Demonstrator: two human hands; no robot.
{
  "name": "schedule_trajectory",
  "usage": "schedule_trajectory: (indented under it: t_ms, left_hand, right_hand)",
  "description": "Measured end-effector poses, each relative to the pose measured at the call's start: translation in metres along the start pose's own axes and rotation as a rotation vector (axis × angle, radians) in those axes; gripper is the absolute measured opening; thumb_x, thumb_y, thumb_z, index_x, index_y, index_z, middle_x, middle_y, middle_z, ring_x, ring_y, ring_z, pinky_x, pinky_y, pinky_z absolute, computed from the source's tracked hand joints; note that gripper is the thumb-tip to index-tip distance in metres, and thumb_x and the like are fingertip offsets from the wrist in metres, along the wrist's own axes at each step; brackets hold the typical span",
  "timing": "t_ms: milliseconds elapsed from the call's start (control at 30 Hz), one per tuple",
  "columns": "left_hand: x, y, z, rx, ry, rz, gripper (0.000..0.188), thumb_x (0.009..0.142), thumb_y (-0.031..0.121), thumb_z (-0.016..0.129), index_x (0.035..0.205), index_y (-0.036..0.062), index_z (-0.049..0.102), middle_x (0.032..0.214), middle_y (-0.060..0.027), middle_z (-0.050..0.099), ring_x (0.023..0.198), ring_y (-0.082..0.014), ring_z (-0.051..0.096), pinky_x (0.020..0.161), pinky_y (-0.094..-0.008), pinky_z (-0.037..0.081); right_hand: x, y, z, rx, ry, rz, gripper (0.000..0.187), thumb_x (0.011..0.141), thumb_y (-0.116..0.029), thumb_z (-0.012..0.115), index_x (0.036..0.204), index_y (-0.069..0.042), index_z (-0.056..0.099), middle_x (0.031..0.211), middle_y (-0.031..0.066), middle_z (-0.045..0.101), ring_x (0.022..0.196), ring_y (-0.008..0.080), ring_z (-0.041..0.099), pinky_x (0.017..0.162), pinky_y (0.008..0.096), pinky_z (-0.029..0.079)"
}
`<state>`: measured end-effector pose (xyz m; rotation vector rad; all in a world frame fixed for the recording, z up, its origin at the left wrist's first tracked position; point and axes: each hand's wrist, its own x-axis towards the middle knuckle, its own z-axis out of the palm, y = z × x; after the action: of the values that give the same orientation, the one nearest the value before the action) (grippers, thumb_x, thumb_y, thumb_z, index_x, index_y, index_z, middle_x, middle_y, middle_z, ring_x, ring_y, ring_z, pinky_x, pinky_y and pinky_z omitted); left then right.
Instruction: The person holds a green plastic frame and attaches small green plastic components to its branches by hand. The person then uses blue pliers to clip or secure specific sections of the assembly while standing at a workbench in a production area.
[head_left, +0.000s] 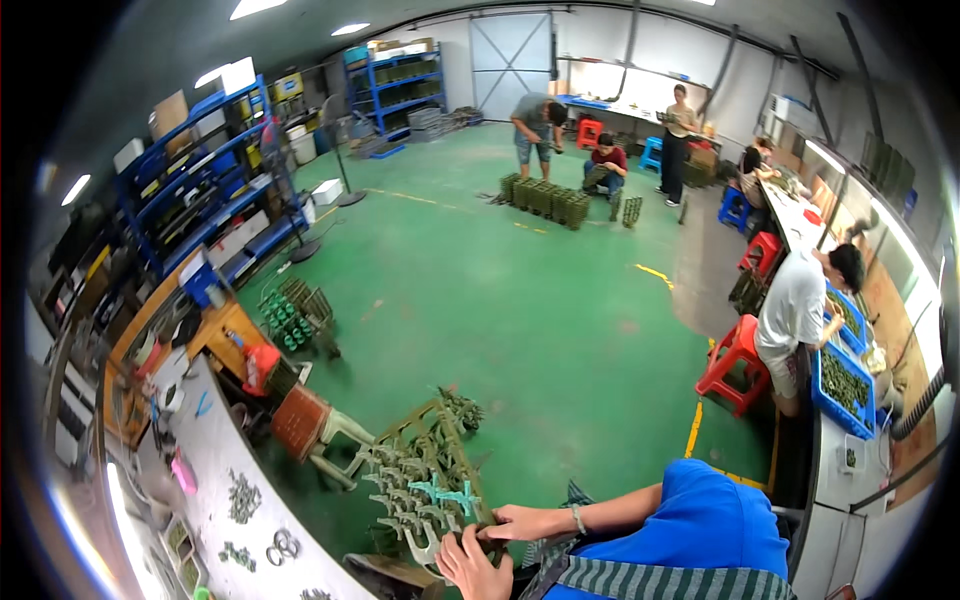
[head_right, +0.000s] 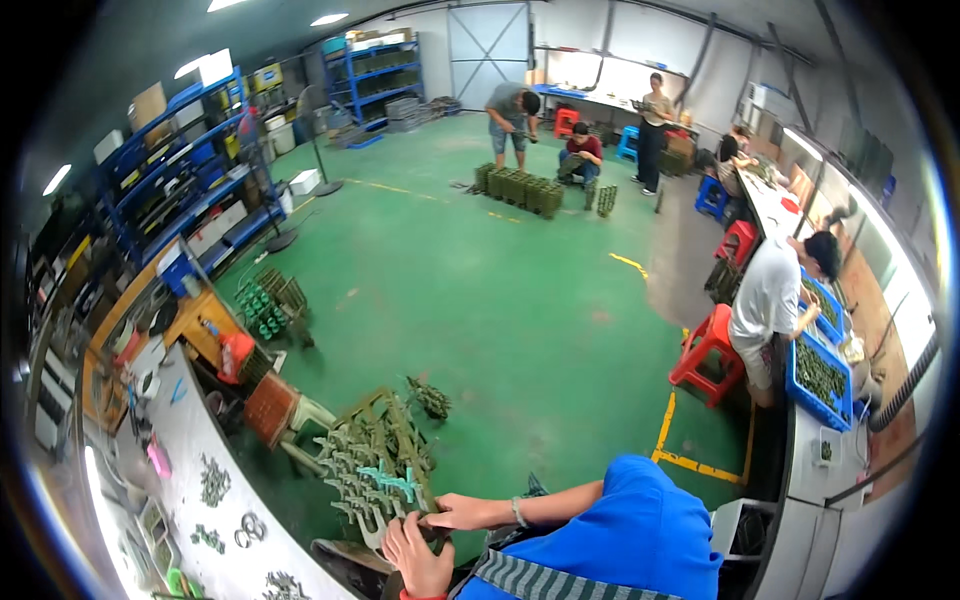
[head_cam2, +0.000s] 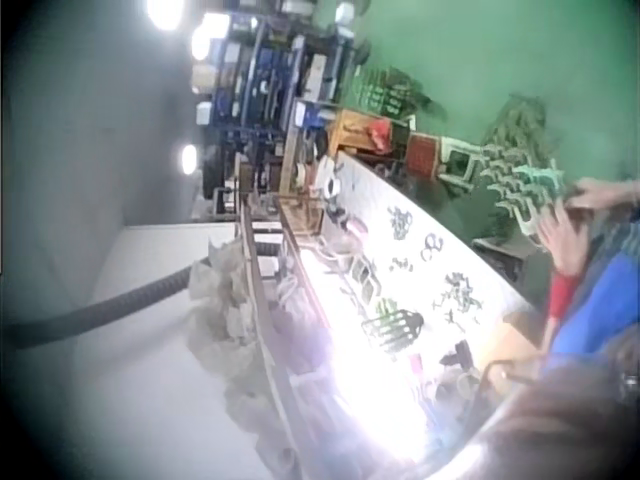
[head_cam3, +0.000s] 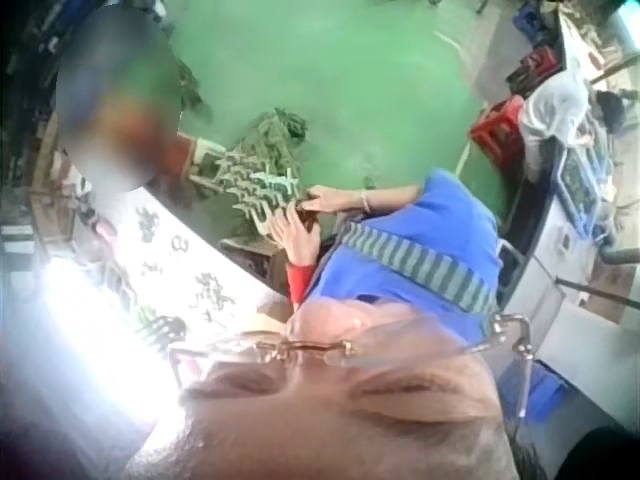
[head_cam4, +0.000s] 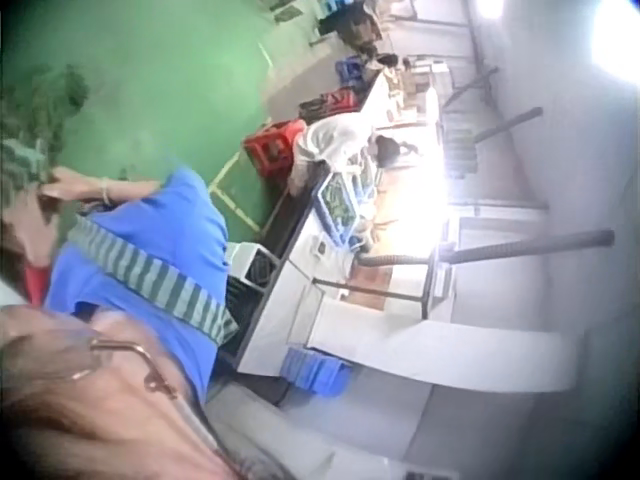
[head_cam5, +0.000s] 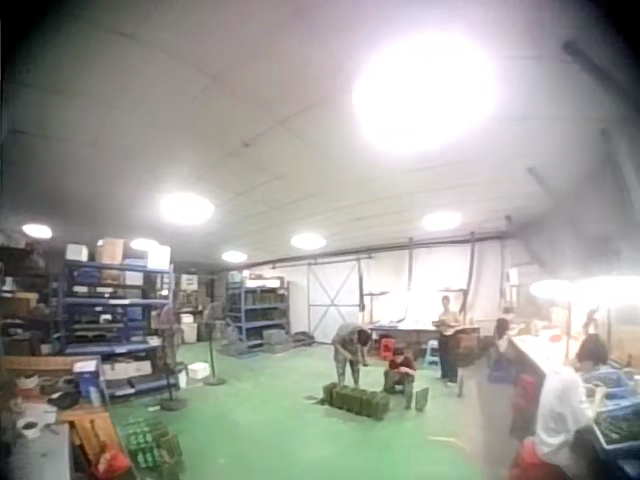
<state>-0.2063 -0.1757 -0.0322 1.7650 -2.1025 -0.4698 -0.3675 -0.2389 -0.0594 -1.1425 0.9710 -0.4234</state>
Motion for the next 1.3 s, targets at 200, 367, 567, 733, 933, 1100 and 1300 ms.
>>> schedule_trajectory:
  t_ms: [200, 367, 567, 733, 933, 1100, 1300]
  left_hand:
    - [0.039, 0.057, 0.049, -0.044, 0.104, 0.315, 0.07, 0.066, 0.027, 0.081, 0.126, 0.0082, 0.05, 0.116, -0.021, 0.047, 0.114, -0.0421, 0.045, 0.096, -0.0517, 0.036]
    - [0.086, 0.119, 0.098, -0.022, 0.069, 0.443, 0.064, 0.07, 0.026, 0.077, 0.126, 0.0074, 0.051, 0.119, -0.0253, 0.054, 0.11, -0.0443, 0.052, 0.091, -0.0518, 0.044]
    - [0.135, 0.204, 0.154, -0.148, -0.18, 0.517, 0.053, 0.073, 0.024, 0.076, 0.119, 0.0099, 0.055, 0.109, -0.0208, 0.056, 0.102, -0.0417, 0.054, 0.086, -0.05, 0.045]
    - [0.165, 0.264, 0.188, -0.145, -0.257, 0.569, 0.055, 0.074, 0.028, 0.076, 0.121, 0.0105, 0.053, 0.109, -0.021, 0.056, 0.104, -0.042, 0.053, 0.087, -0.0527, 0.043]
    - [0.213, 0.314, 0.21, -0.097, -0.328, 0.68, 0.064, 0.072, 0.028, 0.079, 0.127, 0.0091, 0.052, 0.117, -0.0222, 0.052, 0.112, -0.0421, 0.049, 0.093, -0.052, 0.04]
    - [0.269, 0.341, 0.231, -0.098, -0.4, 0.767, 0.068, 0.064, 0.03, 0.084, 0.125, 0.0176, 0.056, 0.117, -0.0227, 0.05, 0.113, -0.0416, 0.047, 0.093, -0.0504, 0.04]
    - [0.354, 0.361, 0.248, -0.137, -0.505, 0.818, 0.063, 0.068, 0.028, 0.08, 0.126, 0.0177, 0.056, 0.116, -0.0241, 0.052, 0.113, -0.0416, 0.048, 0.092, -0.0504, 0.041]
  right_hand:
    - [-0.05, 0.033, -0.067, 0.191, 0.181, -0.094, 0.038, 0.097, -0.035, 0.058, 0.107, 0.002, 0.062, 0.093, 0.0039, 0.063, 0.08, 0.0114, 0.056, 0.071, 0.0292, 0.048]
    - [-0.093, 0.039, -0.147, 0.269, 0.285, 0.09, 0.041, 0.098, -0.037, 0.058, 0.112, 0.001, 0.061, 0.099, 0.0039, 0.062, 0.09, 0.011, 0.057, 0.081, 0.0286, 0.05]
    - [-0.155, 0.063, -0.24, 0.36, 0.42, -0.012, 0.047, 0.094, -0.044, 0.061, 0.088, 0.002, 0.06, 0.078, 0.0036, 0.059, 0.071, 0.0107, 0.055, 0.066, 0.0273, 0.048]
    - [-0.185, 0.082, -0.295, 0.465, 0.502, 0.005, 0.046, 0.093, -0.043, 0.063, 0.083, 0.002, 0.058, 0.075, 0.0046, 0.061, 0.069, 0.0095, 0.056, 0.062, 0.0271, 0.046]
    - [-0.206, 0.077, -0.34, 0.652, 0.627, -0.077, 0.039, 0.094, -0.036, 0.063, 0.09, 0.002, 0.06, 0.085, 0.0059, 0.065, 0.075, 0.0097, 0.06, 0.064, 0.0262, 0.049]
    - [-0.197, 0.057, -0.382, 0.846, 0.79, 0.008, 0.027, 0.096, -0.025, 0.061, 0.103, 0.001, 0.061, 0.092, 0.0031, 0.064, 0.078, 0.0097, 0.059, 0.07, 0.0268, 0.049]
    - [-0.183, 0.009, -0.433, 0.839, 0.854, -0.069, 0.021, 0.094, -0.02, 0.064, 0.105, -0.003, 0.063, 0.092, 0.0016, 0.066, 0.073, 0.0072, 0.057, 0.062, 0.0245, 0.044]
